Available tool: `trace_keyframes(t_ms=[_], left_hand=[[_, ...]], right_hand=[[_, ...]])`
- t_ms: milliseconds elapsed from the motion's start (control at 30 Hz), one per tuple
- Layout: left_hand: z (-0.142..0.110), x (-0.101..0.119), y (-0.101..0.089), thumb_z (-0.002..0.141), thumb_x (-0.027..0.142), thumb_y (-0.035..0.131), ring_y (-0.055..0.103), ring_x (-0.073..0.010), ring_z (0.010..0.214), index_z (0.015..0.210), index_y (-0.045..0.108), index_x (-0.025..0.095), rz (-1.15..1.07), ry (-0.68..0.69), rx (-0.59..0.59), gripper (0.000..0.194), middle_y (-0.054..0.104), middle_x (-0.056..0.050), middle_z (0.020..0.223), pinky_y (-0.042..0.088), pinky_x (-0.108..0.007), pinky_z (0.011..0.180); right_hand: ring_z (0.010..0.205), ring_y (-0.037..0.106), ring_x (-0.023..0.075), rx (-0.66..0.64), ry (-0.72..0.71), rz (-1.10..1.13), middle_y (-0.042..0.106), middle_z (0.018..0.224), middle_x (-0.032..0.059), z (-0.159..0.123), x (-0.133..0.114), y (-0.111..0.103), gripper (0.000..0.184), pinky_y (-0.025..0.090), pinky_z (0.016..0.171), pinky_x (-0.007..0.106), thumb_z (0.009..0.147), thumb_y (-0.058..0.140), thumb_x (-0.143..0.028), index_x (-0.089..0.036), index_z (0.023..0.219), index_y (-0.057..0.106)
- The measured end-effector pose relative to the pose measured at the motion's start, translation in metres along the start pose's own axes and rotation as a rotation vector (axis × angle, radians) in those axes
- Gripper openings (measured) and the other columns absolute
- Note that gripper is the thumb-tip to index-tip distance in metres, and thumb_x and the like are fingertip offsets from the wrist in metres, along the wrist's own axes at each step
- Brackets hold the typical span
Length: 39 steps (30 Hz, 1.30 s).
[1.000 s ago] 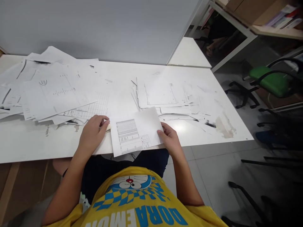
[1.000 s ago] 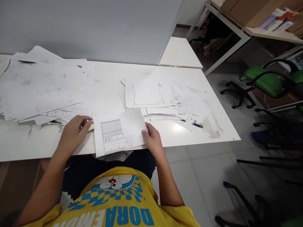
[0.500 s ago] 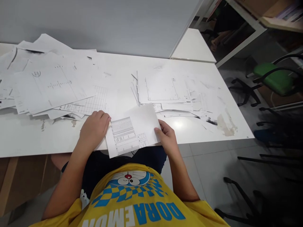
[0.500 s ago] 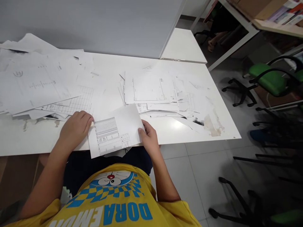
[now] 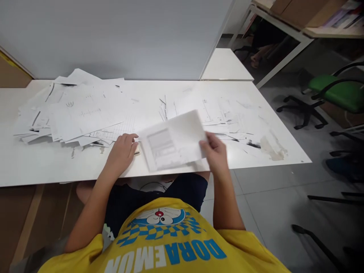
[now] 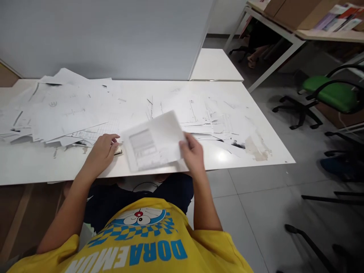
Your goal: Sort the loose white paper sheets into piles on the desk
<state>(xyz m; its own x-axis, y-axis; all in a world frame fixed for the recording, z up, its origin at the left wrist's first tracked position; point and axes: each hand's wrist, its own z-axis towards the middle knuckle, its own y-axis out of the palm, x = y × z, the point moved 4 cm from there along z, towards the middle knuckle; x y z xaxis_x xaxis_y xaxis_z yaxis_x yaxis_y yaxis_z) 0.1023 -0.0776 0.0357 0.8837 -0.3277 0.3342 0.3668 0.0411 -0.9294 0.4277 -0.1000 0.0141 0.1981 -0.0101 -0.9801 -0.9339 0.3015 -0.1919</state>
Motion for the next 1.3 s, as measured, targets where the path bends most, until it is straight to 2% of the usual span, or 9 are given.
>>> trace_keyframes(t_ms=[133, 267, 400, 567, 867, 967, 1067, 1200, 1300], left_hand=[[0.0, -0.024, -0.03, 0.103, 0.036, 0.032, 0.059, -0.0318, 0.115, 0.126, 0.06, 0.013, 0.11, -0.018, 0.095, 0.043, 0.067, -0.017, 0.121, 0.046, -0.047, 0.104], [0.001, -0.083, -0.069, 0.101, 0.044, 0.044, 0.045, -0.0387, 0.141, 0.141, 0.051, 0.01, 0.328, -0.166, 0.203, 0.053, 0.055, -0.018, 0.149, 0.037, -0.058, 0.116], [-0.004, -0.137, -0.084, 0.101, 0.06, 0.041, 0.033, -0.0433, 0.151, 0.147, 0.045, 0.006, 0.404, -0.234, 0.157, 0.071, 0.039, -0.021, 0.163, 0.029, -0.061, 0.121], [-0.01, -0.155, -0.09, 0.103, 0.069, 0.024, 0.05, -0.0358, 0.14, 0.141, 0.051, 0.014, 0.421, -0.203, 0.159, 0.073, 0.053, -0.015, 0.155, 0.041, -0.054, 0.114], [0.003, -0.178, -0.127, 0.102, 0.04, 0.045, 0.063, -0.0186, 0.09, 0.144, 0.056, 0.024, 0.48, -0.375, 0.126, 0.046, 0.07, 0.0, 0.095, 0.049, -0.035, 0.093], [-0.003, -0.161, -0.135, 0.098, 0.031, 0.045, 0.061, -0.0176, 0.085, 0.137, 0.063, 0.026, 0.394, -0.452, 0.366, 0.043, 0.07, 0.002, 0.09, 0.048, -0.031, 0.088], [-0.019, -0.111, -0.125, 0.092, 0.025, 0.045, 0.063, -0.0208, 0.084, 0.138, 0.065, 0.022, 0.385, -0.413, 0.561, 0.05, 0.077, -0.003, 0.103, 0.048, -0.032, 0.078], [-0.038, -0.028, -0.087, 0.084, 0.019, 0.05, 0.063, -0.0219, 0.067, 0.136, 0.069, 0.018, 0.282, -0.305, 0.576, 0.056, 0.079, -0.009, 0.094, 0.043, -0.033, 0.061], [-0.05, 0.015, -0.063, 0.093, 0.025, 0.045, 0.064, -0.0202, 0.062, 0.134, 0.069, 0.017, 0.125, -0.295, 0.65, 0.048, 0.077, -0.007, 0.079, 0.047, -0.033, 0.061]], right_hand=[[0.101, 0.065, 0.0265, 0.262, -0.22, -0.181, 0.072, 0.109, 0.0089, 0.071, -0.003, -0.037, 0.043, 0.054, 0.09, 0.049, 0.085, 0.049, -0.025, -0.022, 0.125, 0.066], [0.12, 0.057, 0.0344, 0.283, -0.241, -0.562, 0.064, 0.132, 0.021, 0.127, 0.016, -0.026, 0.051, 0.045, 0.103, 0.059, 0.082, 0.044, -0.017, -0.014, 0.13, 0.062], [0.138, 0.043, 0.0386, 0.316, -0.348, -0.749, 0.051, 0.15, 0.0223, 0.129, 0.031, -0.009, 0.051, 0.035, 0.112, 0.065, 0.086, 0.047, -0.022, -0.016, 0.136, 0.058], [0.138, 0.043, 0.0373, 0.31, -0.396, -0.71, 0.053, 0.148, 0.0202, 0.121, 0.043, -0.009, 0.044, 0.034, 0.113, 0.063, 0.087, 0.047, -0.027, -0.019, 0.128, 0.062], [0.133, 0.049, 0.0354, 0.251, -0.375, -0.64, 0.061, 0.138, 0.0202, 0.119, 0.037, -0.005, 0.038, 0.037, 0.113, 0.06, 0.086, 0.046, -0.024, -0.018, 0.115, 0.069], [0.132, 0.052, 0.0342, 0.263, -0.405, -0.565, 0.065, 0.132, 0.019, 0.108, 0.02, -0.004, 0.033, 0.035, 0.117, 0.061, 0.088, 0.045, -0.024, -0.02, 0.11, 0.07], [0.131, 0.055, 0.0325, 0.221, -0.39, -0.339, 0.068, 0.129, 0.0149, 0.077, -0.003, 0.012, 0.031, 0.036, 0.118, 0.059, 0.093, 0.05, -0.037, -0.023, 0.11, 0.071], [0.133, 0.059, 0.0287, -0.361, -0.071, 0.282, 0.068, 0.138, 0.0101, 0.012, -0.024, 0.076, 0.051, 0.047, 0.112, 0.049, 0.089, 0.06, -0.068, -0.029, 0.12, 0.072], [0.13, 0.063, 0.029, -0.61, 0.14, 0.634, 0.069, 0.138, 0.0091, -0.031, -0.036, 0.114, 0.066, 0.049, 0.111, 0.048, 0.078, 0.068, -0.077, -0.03, 0.124, 0.07]])
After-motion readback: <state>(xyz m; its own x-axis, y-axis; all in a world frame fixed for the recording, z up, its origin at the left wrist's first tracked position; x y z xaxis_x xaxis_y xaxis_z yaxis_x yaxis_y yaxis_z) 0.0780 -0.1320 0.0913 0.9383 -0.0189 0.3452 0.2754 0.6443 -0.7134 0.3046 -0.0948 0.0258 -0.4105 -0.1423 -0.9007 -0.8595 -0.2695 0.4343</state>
